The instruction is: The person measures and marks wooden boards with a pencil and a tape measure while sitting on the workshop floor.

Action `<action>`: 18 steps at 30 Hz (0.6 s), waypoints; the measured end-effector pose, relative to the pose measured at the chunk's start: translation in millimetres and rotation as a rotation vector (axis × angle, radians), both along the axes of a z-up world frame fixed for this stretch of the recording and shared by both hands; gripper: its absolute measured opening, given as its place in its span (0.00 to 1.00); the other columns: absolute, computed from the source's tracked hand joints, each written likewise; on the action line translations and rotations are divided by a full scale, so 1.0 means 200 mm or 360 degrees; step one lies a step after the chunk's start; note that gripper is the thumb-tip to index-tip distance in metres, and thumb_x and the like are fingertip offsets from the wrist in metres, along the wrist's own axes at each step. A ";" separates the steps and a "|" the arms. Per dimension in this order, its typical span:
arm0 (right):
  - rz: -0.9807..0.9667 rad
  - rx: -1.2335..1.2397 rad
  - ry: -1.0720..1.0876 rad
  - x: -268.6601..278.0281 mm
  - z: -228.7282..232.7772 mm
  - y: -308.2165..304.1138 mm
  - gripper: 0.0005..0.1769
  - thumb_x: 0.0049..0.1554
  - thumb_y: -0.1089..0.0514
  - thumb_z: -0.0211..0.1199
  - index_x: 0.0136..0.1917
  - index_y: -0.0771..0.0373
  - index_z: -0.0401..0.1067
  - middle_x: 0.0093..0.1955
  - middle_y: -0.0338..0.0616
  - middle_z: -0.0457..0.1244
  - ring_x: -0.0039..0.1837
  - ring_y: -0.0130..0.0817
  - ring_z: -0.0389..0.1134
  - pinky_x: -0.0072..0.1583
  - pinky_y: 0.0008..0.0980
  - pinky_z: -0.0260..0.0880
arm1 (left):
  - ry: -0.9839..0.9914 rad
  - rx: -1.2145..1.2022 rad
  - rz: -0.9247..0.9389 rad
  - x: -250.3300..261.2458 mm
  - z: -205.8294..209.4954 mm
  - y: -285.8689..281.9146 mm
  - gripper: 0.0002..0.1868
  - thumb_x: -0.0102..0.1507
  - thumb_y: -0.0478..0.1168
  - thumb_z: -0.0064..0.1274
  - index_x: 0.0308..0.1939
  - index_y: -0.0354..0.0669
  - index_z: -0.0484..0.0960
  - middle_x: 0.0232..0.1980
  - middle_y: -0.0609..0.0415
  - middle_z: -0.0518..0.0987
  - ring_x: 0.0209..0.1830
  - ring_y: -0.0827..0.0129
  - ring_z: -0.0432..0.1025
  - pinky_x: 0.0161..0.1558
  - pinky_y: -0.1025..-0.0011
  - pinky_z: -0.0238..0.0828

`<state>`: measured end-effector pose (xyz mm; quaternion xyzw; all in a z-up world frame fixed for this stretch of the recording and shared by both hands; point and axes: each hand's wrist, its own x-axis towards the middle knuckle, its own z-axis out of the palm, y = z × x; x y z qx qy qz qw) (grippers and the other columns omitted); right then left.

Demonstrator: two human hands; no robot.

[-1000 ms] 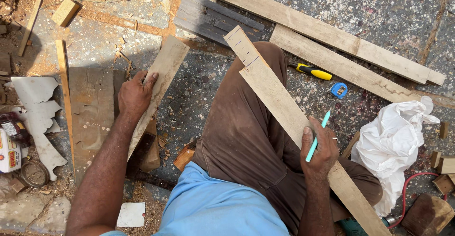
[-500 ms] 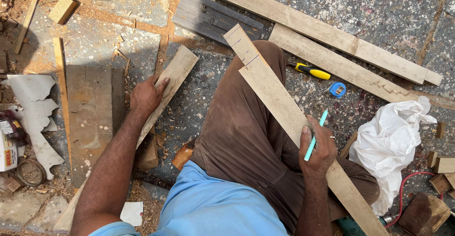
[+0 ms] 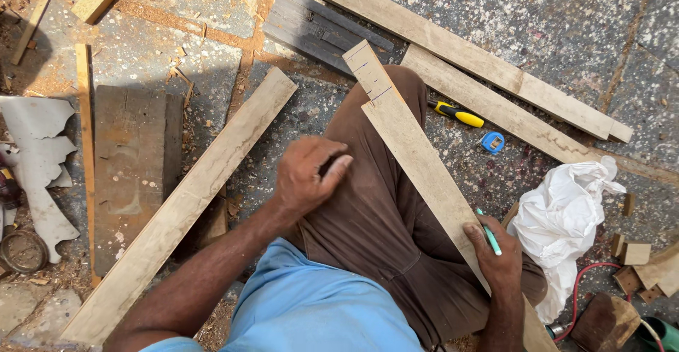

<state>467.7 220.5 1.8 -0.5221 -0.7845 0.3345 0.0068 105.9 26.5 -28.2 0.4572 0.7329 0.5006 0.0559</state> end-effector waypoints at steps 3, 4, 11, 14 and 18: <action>0.0089 0.0337 0.0263 0.10 0.00 0.03 0.21 0.60 0.49 0.67 0.59 0.67 0.79 0.42 0.48 0.73 0.42 0.33 0.73 0.41 0.30 0.71 | -0.0060 0.0112 -0.0239 0.18 0.14 0.13 0.11 0.62 0.44 0.67 0.42 0.42 0.86 0.39 0.53 0.82 0.38 0.63 0.72 0.40 0.63 0.70; 0.0091 0.0531 0.0254 0.16 0.02 0.09 0.22 0.63 0.47 0.65 0.59 0.67 0.79 0.41 0.48 0.71 0.38 0.30 0.72 0.36 0.26 0.69 | -0.0066 0.0144 -0.0300 0.23 0.16 0.16 0.11 0.61 0.44 0.68 0.42 0.42 0.86 0.38 0.54 0.81 0.36 0.63 0.72 0.39 0.63 0.69; -0.0591 0.1108 0.0082 0.49 0.36 0.41 0.26 0.64 0.43 0.63 0.63 0.66 0.74 0.47 0.53 0.68 0.44 0.35 0.69 0.40 0.35 0.67 | -0.0068 0.0309 -0.0722 0.40 0.24 0.34 0.15 0.64 0.49 0.66 0.47 0.43 0.84 0.43 0.55 0.79 0.43 0.64 0.73 0.46 0.63 0.71; -0.0858 0.1106 0.0247 0.43 0.51 0.42 0.28 0.63 0.42 0.63 0.64 0.66 0.72 0.50 0.55 0.67 0.48 0.39 0.68 0.44 0.41 0.66 | 0.0054 0.0330 -0.0800 0.46 0.32 0.39 0.19 0.63 0.51 0.66 0.48 0.43 0.84 0.44 0.54 0.80 0.46 0.62 0.73 0.48 0.61 0.70; -0.1137 0.1137 0.0822 0.45 0.59 0.39 0.31 0.61 0.41 0.63 0.67 0.65 0.69 0.55 0.58 0.65 0.54 0.44 0.67 0.50 0.49 0.65 | 0.0155 0.0442 -0.0914 0.56 0.46 0.53 0.23 0.65 0.55 0.61 0.55 0.44 0.81 0.54 0.50 0.78 0.57 0.60 0.73 0.60 0.58 0.68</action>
